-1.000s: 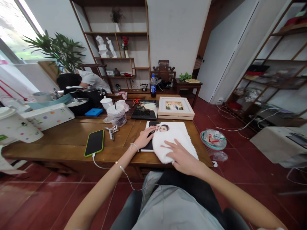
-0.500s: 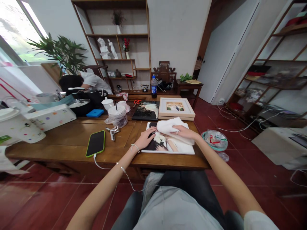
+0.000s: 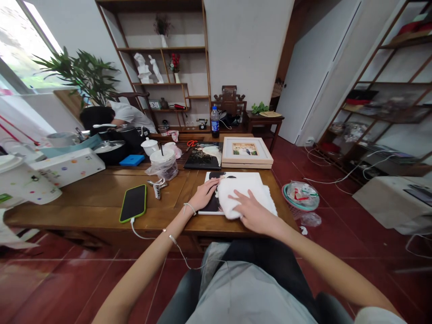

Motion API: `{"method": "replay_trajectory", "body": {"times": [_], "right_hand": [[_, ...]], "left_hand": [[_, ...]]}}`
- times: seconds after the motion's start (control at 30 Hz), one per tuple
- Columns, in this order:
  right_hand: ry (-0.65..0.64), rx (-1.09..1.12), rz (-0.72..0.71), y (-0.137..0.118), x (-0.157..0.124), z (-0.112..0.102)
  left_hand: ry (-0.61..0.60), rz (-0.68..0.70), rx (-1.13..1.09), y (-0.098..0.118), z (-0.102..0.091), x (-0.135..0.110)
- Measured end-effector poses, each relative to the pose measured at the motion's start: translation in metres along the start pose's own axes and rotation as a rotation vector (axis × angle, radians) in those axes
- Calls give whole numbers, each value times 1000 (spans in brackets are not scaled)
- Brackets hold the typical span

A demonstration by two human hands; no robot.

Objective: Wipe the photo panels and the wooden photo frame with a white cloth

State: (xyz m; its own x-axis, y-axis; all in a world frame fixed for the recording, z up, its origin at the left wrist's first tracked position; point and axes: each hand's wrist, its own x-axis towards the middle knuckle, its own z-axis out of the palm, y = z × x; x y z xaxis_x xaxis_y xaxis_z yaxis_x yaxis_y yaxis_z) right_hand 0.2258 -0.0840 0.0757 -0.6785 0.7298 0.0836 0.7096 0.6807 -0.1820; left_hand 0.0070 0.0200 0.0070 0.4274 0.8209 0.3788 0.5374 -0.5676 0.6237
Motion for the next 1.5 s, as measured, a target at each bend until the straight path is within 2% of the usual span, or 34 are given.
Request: {"method": "replay_trajectory", "body": {"times": [0.07,0.13,0.27,0.4,0.57,0.67,0.77,0.93,1.07,1.17,1.3,1.5], "right_hand": [[-63,-16,-29,-19,-17,-6],[-108,-5,-77,-27,-28,-12],[-133,83,-143,-11,-30,-19],[-127,171,-122,31,-6,-18],[-15,143,-20,75,42,-15],[41,93,76,83,66,-11],[77,24,156,75,77,-2],[58,-81,86,32,57,13],[14,-65,-107,-12,26,15],[-23,-19,-226,-30,5,9],[-53,72,-203,-23,-10,-4],[72,87,42,30,-2,-6]], "left_hand": [[0,2,-2,1,0,0],[1,23,-3,1,0,-1],[8,50,3,-1,0,0],[4,43,20,-2,1,0],[12,42,15,-3,2,0],[19,46,-2,-3,2,0],[51,70,-24,-3,1,0],[102,58,-27,-1,1,0],[100,3,-66,3,-1,-2],[99,-21,-95,5,-1,-2],[63,19,-52,5,-2,-2],[26,94,30,3,-1,-2]]}}
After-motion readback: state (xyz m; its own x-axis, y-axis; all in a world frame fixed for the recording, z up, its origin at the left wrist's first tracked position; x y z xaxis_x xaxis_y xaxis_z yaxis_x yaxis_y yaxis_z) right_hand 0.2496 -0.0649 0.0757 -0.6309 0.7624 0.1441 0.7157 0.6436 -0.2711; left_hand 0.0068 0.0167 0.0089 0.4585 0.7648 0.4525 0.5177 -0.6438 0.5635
